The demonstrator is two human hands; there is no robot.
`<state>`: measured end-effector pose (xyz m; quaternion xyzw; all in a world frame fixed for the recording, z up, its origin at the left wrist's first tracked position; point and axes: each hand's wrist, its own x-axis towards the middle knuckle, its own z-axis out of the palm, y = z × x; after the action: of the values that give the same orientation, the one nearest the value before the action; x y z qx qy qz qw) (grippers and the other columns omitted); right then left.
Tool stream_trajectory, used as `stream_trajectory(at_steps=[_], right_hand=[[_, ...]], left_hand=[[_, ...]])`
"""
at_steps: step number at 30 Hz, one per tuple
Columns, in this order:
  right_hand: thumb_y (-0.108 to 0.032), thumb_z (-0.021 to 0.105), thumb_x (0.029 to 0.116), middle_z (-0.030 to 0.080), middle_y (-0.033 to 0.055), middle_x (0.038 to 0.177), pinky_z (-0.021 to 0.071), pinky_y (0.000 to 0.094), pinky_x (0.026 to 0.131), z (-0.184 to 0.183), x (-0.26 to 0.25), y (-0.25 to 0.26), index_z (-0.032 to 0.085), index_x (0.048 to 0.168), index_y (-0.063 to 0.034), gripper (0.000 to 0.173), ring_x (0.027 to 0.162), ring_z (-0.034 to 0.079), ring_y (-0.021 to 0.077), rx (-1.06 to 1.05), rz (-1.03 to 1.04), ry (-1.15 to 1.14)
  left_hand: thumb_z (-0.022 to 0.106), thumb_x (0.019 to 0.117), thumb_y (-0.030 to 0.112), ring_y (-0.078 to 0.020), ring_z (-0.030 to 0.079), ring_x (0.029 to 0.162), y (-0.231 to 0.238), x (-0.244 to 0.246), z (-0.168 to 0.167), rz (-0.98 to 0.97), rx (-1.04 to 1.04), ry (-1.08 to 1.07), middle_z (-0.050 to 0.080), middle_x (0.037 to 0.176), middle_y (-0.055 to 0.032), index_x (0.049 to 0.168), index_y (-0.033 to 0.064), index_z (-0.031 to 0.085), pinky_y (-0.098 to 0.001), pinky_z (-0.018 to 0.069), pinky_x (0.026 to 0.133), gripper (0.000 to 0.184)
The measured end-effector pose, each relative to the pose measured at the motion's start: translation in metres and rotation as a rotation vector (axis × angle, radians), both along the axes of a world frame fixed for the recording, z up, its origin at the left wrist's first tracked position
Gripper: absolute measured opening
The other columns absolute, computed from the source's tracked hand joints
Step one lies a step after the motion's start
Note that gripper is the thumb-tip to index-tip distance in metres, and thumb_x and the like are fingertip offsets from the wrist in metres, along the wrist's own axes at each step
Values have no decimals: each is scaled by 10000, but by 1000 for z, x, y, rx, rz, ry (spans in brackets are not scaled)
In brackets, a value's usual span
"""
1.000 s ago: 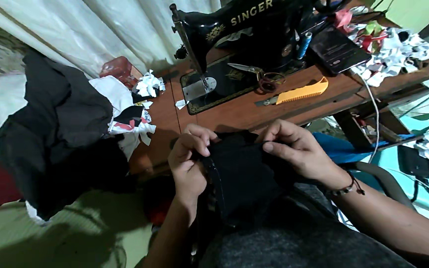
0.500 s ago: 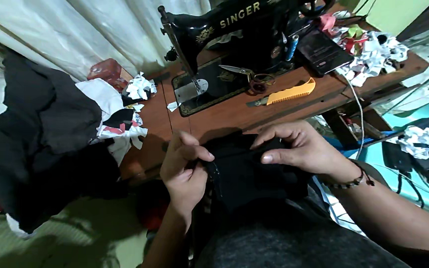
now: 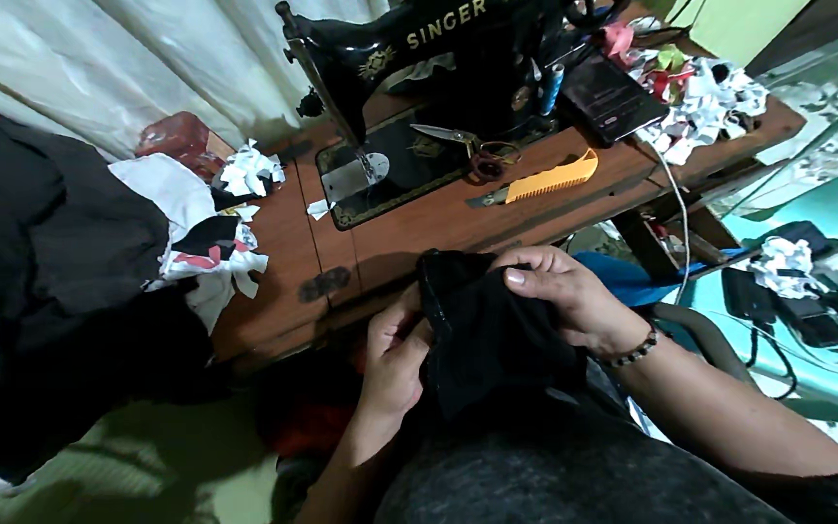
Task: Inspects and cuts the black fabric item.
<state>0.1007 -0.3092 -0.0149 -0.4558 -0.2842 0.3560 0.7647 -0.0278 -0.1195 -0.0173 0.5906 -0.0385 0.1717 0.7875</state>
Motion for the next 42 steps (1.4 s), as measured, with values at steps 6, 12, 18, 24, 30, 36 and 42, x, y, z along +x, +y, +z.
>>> stream_trajectory(at_steps=[6, 12, 18, 24, 30, 36, 42], right_hand=[[-313, 679, 981, 708, -47, 784, 562, 163, 626, -4, -2, 1, 770, 987, -183, 158, 693, 654, -15, 20, -28, 14], [-288, 710, 963, 705, -50, 790, 556, 162, 627, 3, 3, -7, 767, 952, -169, 132, 696, 647, -8, 63, -98, -153], [-289, 728, 950, 713, -77, 816, 561, 157, 627, 10, 9, -16, 764, 926, -186, 112, 711, 653, -17, 79, -165, -269], [-264, 736, 942, 723, -83, 862, 564, 155, 662, 11, 13, -18, 771, 954, -184, 88, 754, 658, -20, 89, -156, -328], [-245, 726, 949, 729, -82, 884, 564, 155, 676, 9, 17, -24, 770, 986, -167, 97, 770, 659, -20, 99, -125, -386], [-246, 713, 960, 727, -76, 857, 558, 151, 667, 6, 21, -29, 771, 1000, -148, 120, 749, 656, -21, 114, -98, -364], [-208, 711, 964, 732, -63, 829, 543, 145, 638, 2, 28, -35, 774, 1042, -109, 141, 713, 646, -24, 101, -57, -375]], left_hand=[[687, 956, 99, -72, 694, 974, -7, 6, -4, 146, 173, -92, 744, 1066, 2, 1035, 90, 769, -284, 592, 886, 114], [496, 1081, 180, -14, 667, 928, 5, 5, 17, 92, 312, -95, 696, 1031, 63, 1173, 103, 651, -232, 582, 857, 196], [545, 1055, 152, 11, 672, 876, 15, 5, 39, 72, 501, -98, 710, 963, 78, 1077, 101, 666, -186, 585, 805, 133], [621, 1015, 141, -3, 681, 937, 31, 4, 41, 39, 588, -170, 723, 1016, 79, 1086, 116, 686, -208, 590, 860, 99], [683, 958, 126, -3, 663, 954, 41, 3, 43, 65, 714, -220, 710, 998, 90, 1063, 136, 691, -205, 574, 878, 105], [677, 953, 122, 15, 663, 969, 44, 2, 42, 90, 729, -213, 708, 1005, 124, 1061, 166, 701, -194, 575, 881, 119], [671, 976, 169, 4, 682, 947, 45, 3, 43, 69, 467, -153, 728, 1026, 119, 1087, 213, 739, -193, 581, 853, 137]])
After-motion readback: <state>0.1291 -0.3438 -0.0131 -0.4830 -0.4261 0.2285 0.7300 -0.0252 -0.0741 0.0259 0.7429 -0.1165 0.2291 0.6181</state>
